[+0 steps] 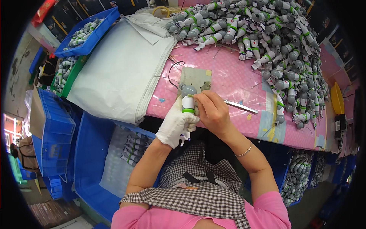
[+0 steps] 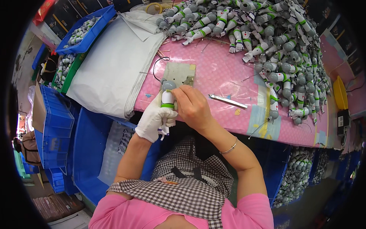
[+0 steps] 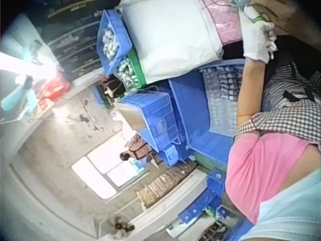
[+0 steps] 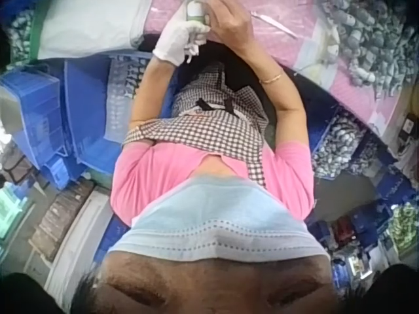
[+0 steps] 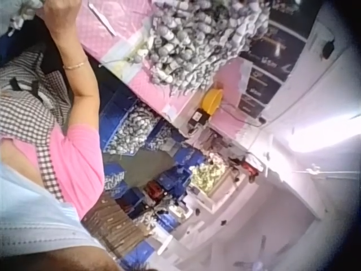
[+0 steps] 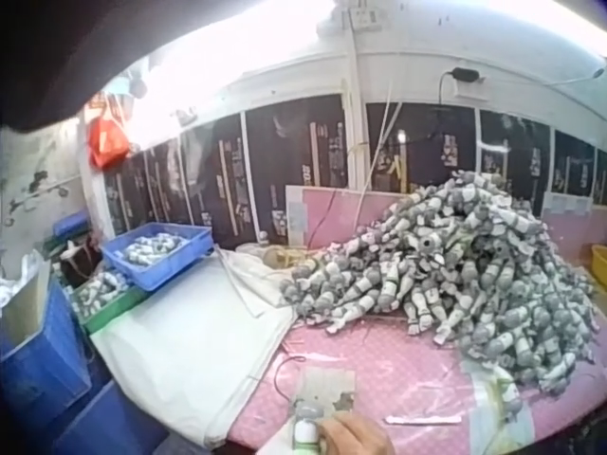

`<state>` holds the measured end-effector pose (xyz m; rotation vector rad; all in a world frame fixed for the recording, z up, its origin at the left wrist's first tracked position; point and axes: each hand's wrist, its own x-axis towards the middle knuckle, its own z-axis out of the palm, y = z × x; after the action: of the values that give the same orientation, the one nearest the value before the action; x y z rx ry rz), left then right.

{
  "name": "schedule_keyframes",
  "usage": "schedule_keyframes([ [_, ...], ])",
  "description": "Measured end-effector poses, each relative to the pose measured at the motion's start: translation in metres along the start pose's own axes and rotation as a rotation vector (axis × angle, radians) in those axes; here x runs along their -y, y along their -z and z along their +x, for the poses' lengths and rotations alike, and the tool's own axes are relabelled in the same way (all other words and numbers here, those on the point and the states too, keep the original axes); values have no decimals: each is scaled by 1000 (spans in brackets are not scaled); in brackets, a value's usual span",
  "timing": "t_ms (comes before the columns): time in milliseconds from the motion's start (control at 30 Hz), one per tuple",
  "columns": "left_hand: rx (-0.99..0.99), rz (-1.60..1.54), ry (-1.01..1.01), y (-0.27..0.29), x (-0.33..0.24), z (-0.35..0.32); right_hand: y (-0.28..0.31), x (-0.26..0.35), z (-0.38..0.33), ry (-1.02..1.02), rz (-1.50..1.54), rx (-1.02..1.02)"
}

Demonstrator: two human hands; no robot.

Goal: Assembling small plastic character toy figures at a factory workbench.

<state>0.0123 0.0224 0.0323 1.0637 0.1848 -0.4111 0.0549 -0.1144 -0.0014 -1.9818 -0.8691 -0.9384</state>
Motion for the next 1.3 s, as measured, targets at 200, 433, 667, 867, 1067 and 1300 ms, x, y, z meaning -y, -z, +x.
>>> schedule_keyframes([
  [200,-16,6,-21,-4,0,-1,2,6,0,-26,-11,-21],
  [433,-16,22,-13,-5,0,-2,1,3,0,-30,-4,-25],
  [667,11,-21,2,-2,2,0,5,2,2,-52,-12,-25],
  [867,7,26,1,-2,-1,1,4,3,5,-49,-5,-17],
  [1067,11,-18,-21,-1,0,-1,13,6,-8,-172,219,48],
  [1300,109,-63,-207,17,3,-11,60,-47,-14,-460,-51,97],
])
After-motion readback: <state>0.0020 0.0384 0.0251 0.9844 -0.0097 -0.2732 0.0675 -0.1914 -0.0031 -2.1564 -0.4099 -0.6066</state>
